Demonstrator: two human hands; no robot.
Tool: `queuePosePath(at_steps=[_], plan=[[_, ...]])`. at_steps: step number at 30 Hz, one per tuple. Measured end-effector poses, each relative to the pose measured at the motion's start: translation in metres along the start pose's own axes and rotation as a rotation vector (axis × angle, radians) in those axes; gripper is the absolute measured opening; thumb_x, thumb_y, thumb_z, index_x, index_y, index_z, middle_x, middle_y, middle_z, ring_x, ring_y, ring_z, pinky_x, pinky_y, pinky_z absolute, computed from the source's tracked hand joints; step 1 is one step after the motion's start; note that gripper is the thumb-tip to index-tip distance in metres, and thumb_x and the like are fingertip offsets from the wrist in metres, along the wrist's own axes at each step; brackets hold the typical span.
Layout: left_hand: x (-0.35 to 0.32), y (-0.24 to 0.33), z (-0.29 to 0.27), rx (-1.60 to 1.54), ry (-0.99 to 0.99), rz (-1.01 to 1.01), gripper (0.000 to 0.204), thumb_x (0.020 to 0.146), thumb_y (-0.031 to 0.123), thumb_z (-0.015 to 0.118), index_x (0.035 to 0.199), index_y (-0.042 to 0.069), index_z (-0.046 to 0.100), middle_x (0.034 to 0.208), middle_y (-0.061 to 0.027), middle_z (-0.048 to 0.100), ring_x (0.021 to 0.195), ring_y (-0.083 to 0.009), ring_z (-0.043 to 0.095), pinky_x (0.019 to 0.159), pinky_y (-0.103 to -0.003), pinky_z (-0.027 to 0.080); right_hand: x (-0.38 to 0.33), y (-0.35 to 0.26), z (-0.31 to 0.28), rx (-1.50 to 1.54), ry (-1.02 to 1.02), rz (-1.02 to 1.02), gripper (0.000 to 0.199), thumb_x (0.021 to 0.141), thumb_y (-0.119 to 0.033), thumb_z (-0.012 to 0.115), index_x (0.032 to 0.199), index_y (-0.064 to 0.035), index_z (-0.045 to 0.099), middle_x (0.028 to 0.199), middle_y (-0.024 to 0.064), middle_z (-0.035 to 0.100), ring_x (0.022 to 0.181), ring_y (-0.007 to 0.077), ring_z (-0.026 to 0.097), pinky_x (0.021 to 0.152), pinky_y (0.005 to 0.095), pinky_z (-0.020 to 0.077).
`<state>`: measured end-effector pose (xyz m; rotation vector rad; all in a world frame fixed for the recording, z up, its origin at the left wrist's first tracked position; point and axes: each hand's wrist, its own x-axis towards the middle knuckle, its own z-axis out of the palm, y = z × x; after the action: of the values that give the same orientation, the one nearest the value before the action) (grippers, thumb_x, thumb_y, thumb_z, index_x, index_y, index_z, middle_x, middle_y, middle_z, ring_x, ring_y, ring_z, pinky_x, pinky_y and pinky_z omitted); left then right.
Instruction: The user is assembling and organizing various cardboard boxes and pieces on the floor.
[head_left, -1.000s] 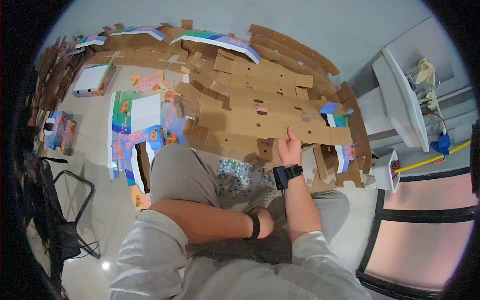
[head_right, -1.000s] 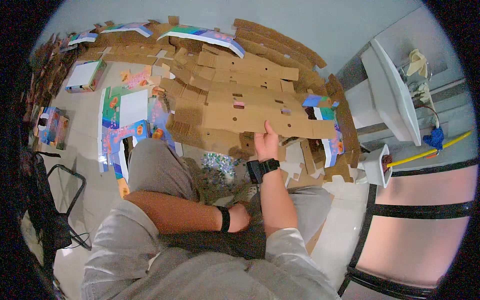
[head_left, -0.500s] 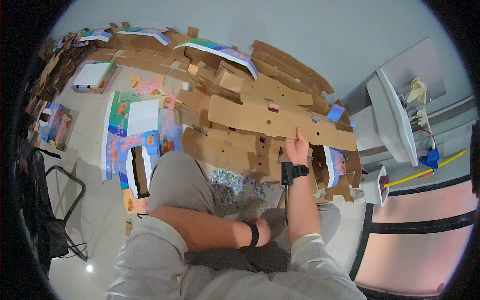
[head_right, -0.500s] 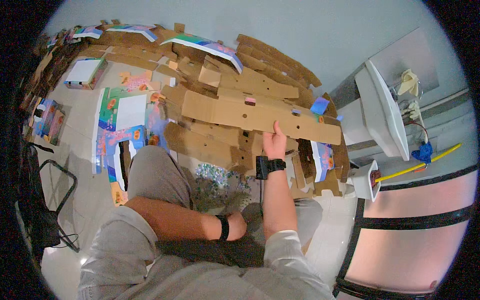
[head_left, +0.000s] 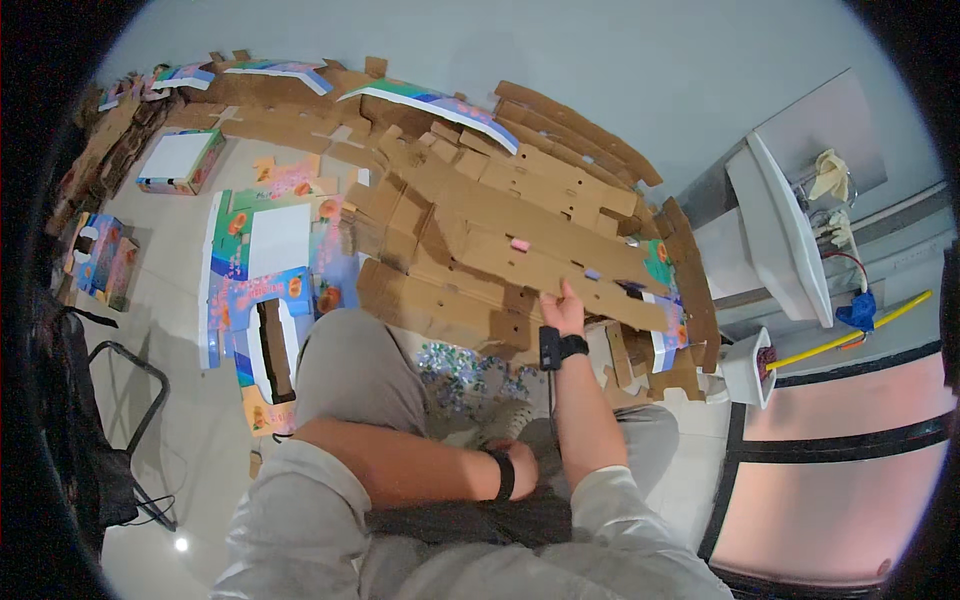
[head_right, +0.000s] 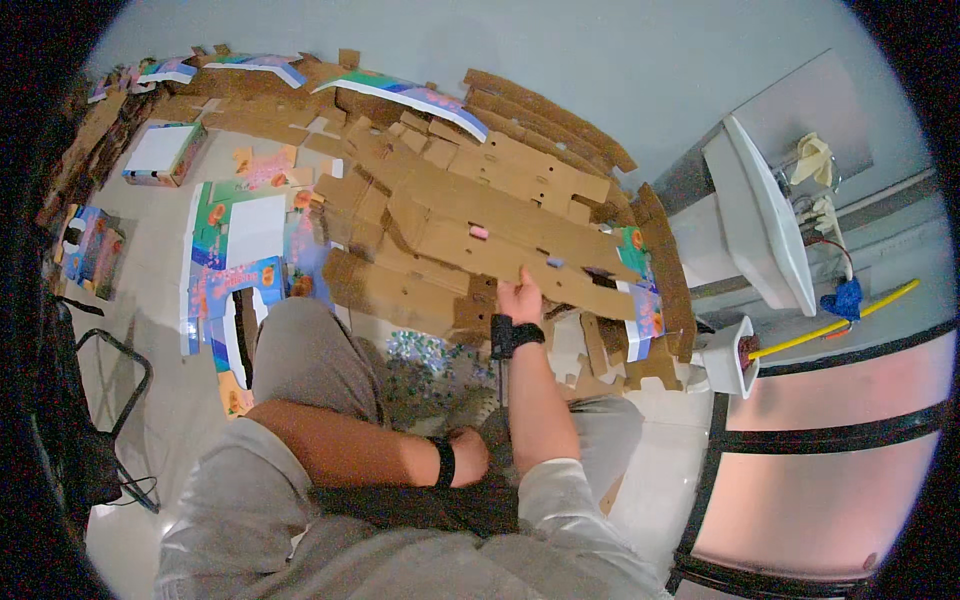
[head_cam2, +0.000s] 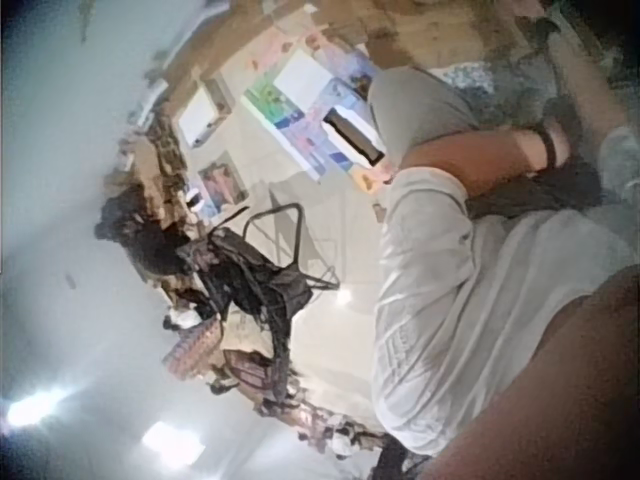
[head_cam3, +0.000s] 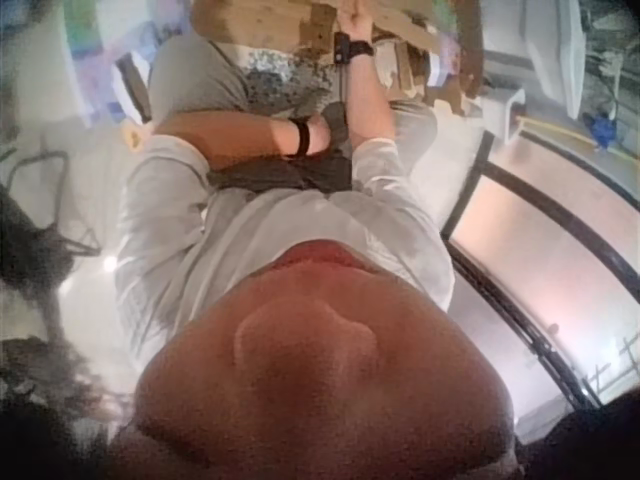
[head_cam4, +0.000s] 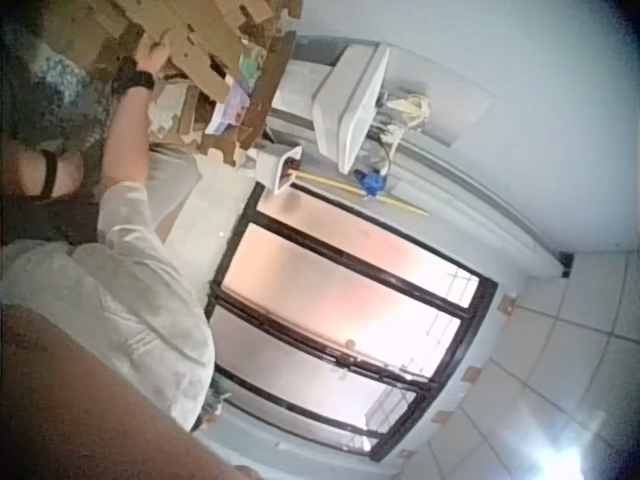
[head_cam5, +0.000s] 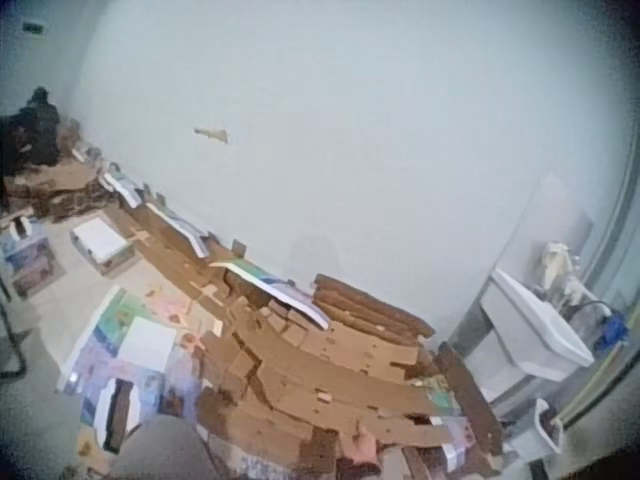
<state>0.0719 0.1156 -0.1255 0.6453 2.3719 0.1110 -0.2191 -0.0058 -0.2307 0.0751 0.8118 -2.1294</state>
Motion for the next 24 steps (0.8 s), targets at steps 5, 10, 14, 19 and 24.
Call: queuePosePath(at_steps=[5,10,14,19,24], plan=[[0.021,0.004,0.008,-0.079,0.029,0.012,0.029,0.085,0.022,0.071,0.111,0.016,0.082,0.112,-0.0094,0.077,0.101,-0.0356,0.073,0.073,-0.06,0.059,-0.037,0.042,0.012,0.321,0.072,0.101,0.03,0.108,-0.008,0.052,0.138,-0.0073,0.058,0.139,0.0116,0.064,0.13,0.0302,0.061,0.112,0.0496,0.0498],[0.036,0.008,0.019,-0.001,0.034,0.062,0.038,0.087,0.023,0.07,0.124,0.017,0.078,0.125,-0.0123,0.074,0.107,-0.0399,0.071,0.078,-0.062,0.058,-0.052,0.059,0.022,0.339,0.083,0.029,0.032,0.111,-0.014,0.049,0.14,-0.0042,0.055,0.141,0.0136,0.062,0.132,0.0318,0.058,0.115,0.0489,0.0474],[0.041,0.009,0.023,0.034,-0.134,0.008,0.041,0.091,0.027,0.066,0.131,0.017,0.075,0.131,-0.013,0.071,0.112,-0.0421,0.068,0.083,-0.065,0.055,-0.052,0.066,0.007,0.453,0.289,0.13,0.034,0.112,-0.018,0.048,0.141,-0.0017,0.053,0.143,0.0162,0.06,0.133,0.0317,0.057,0.118,0.0489,0.0448],[0.063,0.021,0.044,-0.032,-0.125,0.053,0.041,0.096,0.029,0.063,0.134,0.018,0.073,0.135,-0.0124,0.069,0.117,-0.0413,0.064,0.09,-0.065,0.052,-0.047,0.079,0.011,0.417,0.104,0.176,0.035,0.113,-0.019,0.045,0.142,-0.0002,0.051,0.145,0.0164,0.058,0.136,0.0317,0.054,0.118,0.0487,0.0443],[0.087,0.018,0.066,-0.068,-0.023,-0.138,0.038,0.099,0.032,0.058,0.13,0.019,0.074,0.138,-0.005,0.068,0.121,-0.0336,0.064,0.092,-0.058,0.052,-0.033,0.09,0.015,0.287,0.045,0.292,0.037,0.113,-0.022,0.045,0.142,0.0015,0.05,0.144,0.0161,0.058,0.133,0.0322,0.056,0.118,0.0462,0.0453]])
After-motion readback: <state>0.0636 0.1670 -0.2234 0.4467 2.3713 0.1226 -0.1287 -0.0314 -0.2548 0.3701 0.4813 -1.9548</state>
